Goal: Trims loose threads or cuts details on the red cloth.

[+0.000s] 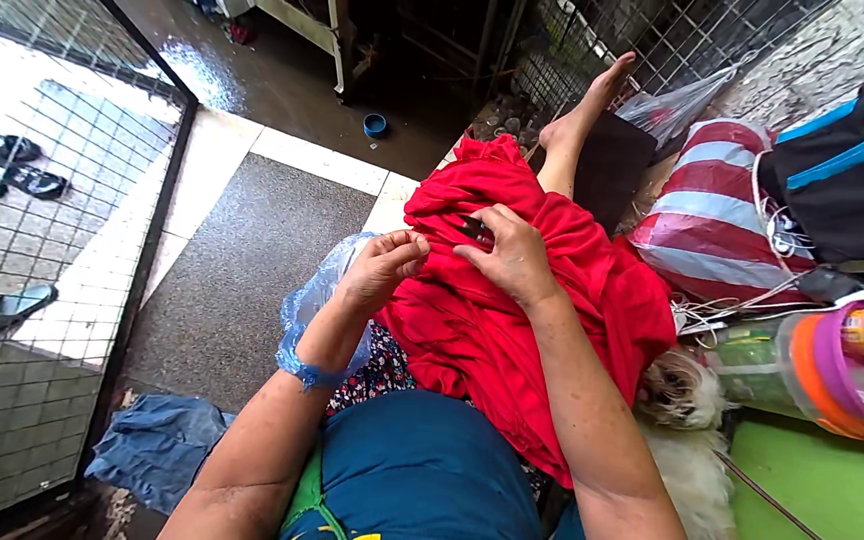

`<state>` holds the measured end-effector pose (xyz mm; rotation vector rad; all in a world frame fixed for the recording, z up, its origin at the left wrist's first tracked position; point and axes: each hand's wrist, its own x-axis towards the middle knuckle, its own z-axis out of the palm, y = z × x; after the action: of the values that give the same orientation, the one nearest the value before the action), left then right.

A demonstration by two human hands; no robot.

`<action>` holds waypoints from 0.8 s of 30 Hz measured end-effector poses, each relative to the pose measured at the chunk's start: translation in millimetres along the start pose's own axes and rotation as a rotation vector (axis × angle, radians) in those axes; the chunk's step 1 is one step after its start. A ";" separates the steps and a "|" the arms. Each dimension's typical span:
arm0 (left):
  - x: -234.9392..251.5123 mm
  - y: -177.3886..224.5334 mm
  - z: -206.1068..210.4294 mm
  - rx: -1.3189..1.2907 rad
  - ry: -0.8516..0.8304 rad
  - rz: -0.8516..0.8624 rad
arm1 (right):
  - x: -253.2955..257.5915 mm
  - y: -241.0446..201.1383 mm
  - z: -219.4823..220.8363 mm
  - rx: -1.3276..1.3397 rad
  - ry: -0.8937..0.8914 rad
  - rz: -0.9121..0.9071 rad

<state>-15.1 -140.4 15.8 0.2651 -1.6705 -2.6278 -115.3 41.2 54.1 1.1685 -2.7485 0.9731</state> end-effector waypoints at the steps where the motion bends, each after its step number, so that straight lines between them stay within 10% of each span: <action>1: 0.8 -3.1 -0.3 -0.021 0.011 0.015 | -1.1 -1.6 1.6 -0.072 -0.022 -0.027; 7: 5.0 -7.6 10.7 -0.650 0.003 0.067 | -4.7 -4.4 -15.7 0.030 -0.066 -0.027; 11: -2.7 6.5 3.9 -0.819 -0.343 0.076 | -13.7 10.0 -44.2 0.285 -0.197 -0.064; 16: -20.8 25.9 -23.3 -0.555 -0.546 0.172 | -16.2 16.7 -44.7 0.144 -0.273 0.063; 24: -21.7 25.3 -2.1 0.746 -0.066 -0.189 | -5.6 8.7 -24.0 0.022 -0.013 0.170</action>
<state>4.6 -150.9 40.6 0.3529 -2.6988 -2.0001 -122.4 62.5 67.4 0.9596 -2.8932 1.0152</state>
